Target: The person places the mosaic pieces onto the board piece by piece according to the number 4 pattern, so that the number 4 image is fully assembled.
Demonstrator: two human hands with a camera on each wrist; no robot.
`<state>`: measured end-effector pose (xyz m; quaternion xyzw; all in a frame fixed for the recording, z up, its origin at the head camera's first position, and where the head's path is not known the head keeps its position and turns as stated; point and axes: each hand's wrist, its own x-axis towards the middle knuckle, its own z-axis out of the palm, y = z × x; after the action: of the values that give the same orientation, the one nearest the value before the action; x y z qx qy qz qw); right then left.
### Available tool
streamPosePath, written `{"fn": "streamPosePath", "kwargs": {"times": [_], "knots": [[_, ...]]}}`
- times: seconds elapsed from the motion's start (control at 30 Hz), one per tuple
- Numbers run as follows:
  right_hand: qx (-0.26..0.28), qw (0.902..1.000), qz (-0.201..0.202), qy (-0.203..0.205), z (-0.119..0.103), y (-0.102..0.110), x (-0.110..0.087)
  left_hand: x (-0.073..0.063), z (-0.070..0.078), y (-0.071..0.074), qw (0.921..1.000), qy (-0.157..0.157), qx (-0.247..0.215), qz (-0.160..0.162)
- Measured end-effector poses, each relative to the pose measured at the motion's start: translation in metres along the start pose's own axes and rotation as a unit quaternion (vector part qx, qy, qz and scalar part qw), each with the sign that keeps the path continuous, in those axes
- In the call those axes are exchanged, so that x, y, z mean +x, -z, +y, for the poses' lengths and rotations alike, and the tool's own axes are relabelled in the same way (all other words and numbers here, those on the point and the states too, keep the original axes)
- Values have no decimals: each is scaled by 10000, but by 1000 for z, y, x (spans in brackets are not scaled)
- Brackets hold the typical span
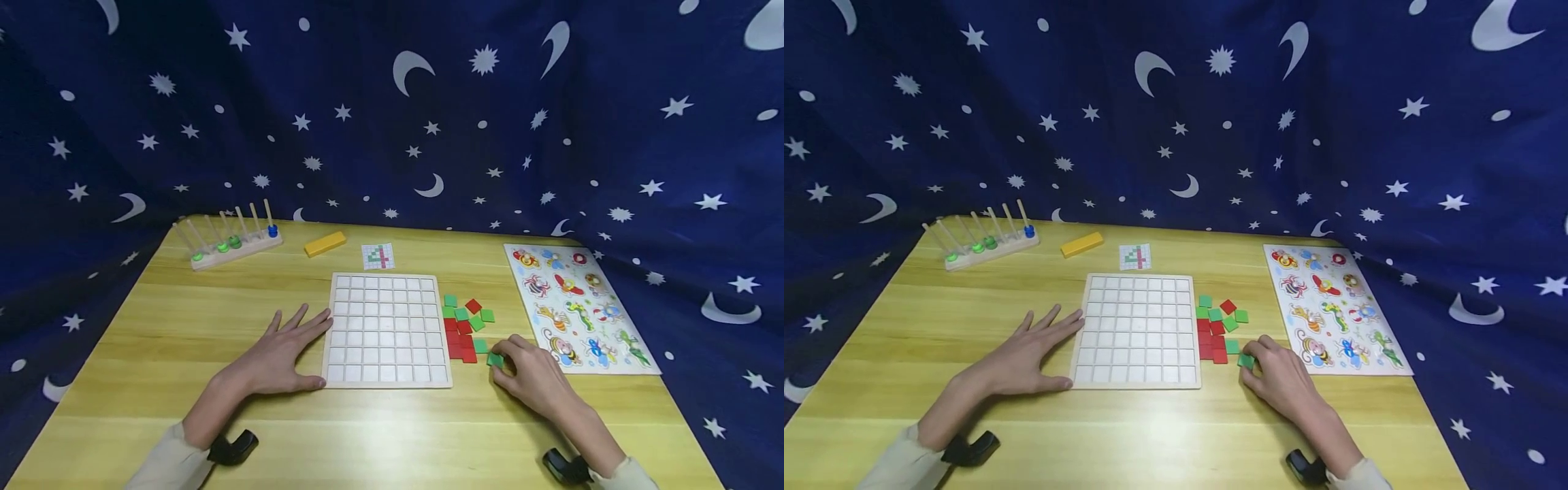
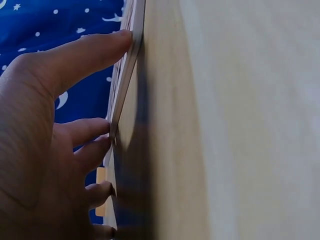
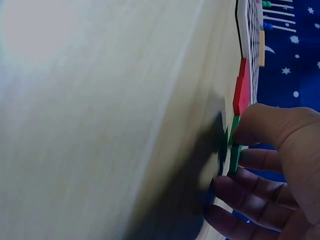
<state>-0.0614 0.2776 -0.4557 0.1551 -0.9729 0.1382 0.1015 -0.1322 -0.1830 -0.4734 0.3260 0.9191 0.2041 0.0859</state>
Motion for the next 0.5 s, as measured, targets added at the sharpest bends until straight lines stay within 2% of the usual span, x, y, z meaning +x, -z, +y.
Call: {"fn": "streamPosePath", "kwargs": {"times": [0.2,0.5], "knots": [[-19,10000,63,66,1,3,1,2,2,1,9999,83,-58,-129],[62,9988,339,343,2,7,13,4,1,1,9999,69,-85,-29]]}}
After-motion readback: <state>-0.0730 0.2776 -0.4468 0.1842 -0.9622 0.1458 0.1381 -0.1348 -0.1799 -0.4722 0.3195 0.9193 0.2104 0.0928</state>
